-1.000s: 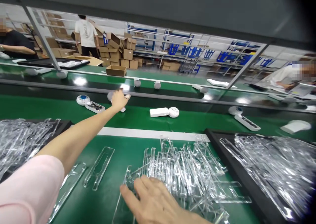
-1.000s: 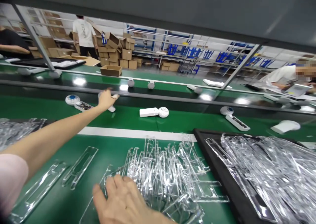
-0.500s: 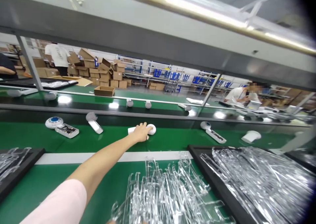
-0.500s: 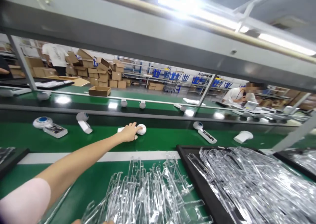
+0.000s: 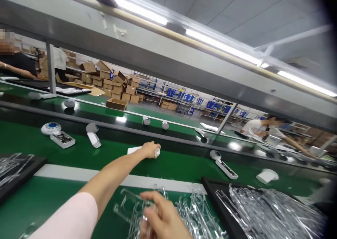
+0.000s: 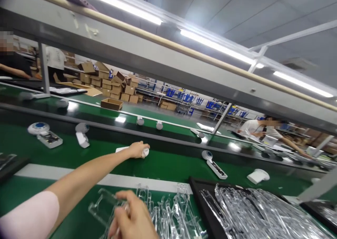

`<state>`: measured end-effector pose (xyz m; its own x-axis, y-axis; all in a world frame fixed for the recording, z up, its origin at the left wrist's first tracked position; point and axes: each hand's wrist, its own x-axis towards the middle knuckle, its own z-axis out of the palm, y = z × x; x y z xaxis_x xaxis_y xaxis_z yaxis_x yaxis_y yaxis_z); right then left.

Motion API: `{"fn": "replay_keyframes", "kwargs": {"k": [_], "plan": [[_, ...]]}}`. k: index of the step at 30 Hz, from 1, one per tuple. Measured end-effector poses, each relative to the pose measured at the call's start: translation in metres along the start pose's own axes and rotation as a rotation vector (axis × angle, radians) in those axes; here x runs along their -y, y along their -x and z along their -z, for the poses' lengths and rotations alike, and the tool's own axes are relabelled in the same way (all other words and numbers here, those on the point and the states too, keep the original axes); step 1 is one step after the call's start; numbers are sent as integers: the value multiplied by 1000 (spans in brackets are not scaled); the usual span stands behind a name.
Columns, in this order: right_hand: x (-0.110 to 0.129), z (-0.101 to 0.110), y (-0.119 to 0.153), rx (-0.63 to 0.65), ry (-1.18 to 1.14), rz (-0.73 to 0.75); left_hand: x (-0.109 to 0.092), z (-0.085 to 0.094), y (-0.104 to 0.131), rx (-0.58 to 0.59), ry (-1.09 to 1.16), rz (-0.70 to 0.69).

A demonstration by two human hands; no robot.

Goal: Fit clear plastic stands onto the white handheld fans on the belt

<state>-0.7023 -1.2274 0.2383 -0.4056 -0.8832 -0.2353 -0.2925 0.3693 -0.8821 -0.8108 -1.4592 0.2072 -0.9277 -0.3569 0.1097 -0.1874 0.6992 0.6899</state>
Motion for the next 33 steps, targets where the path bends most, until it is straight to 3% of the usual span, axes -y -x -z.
{"fn": "replay_keyframes", "kwargs": {"k": [3, 8, 12, 14, 18, 21, 26, 30, 33], "plan": [[3, -15, -42, 13, -196, -88, 5, 49, 13, -199, 285, -21], [14, -35, -83, -22, 52, -144, 10, 138, 52, -532, 708, -24], [13, -40, -87, -26, 305, -116, 8, 176, 96, -666, 1337, 19], [15, -41, -82, -43, 485, -81, 4, 181, 115, -629, 1573, 1], [28, -48, -74, -49, 796, -56, -6, 179, 141, -542, 1662, -97], [32, -60, -79, -32, 923, -18, -7, 180, 150, -497, 1789, -68], [26, -63, -99, -2, 969, 56, 10, 180, 162, -386, 1786, -90], [24, -51, -114, 48, 921, 36, 21, 171, 170, -381, 1766, -155], [27, -54, -115, 29, 916, 46, 23, 166, 173, -349, 1816, -183]]}}
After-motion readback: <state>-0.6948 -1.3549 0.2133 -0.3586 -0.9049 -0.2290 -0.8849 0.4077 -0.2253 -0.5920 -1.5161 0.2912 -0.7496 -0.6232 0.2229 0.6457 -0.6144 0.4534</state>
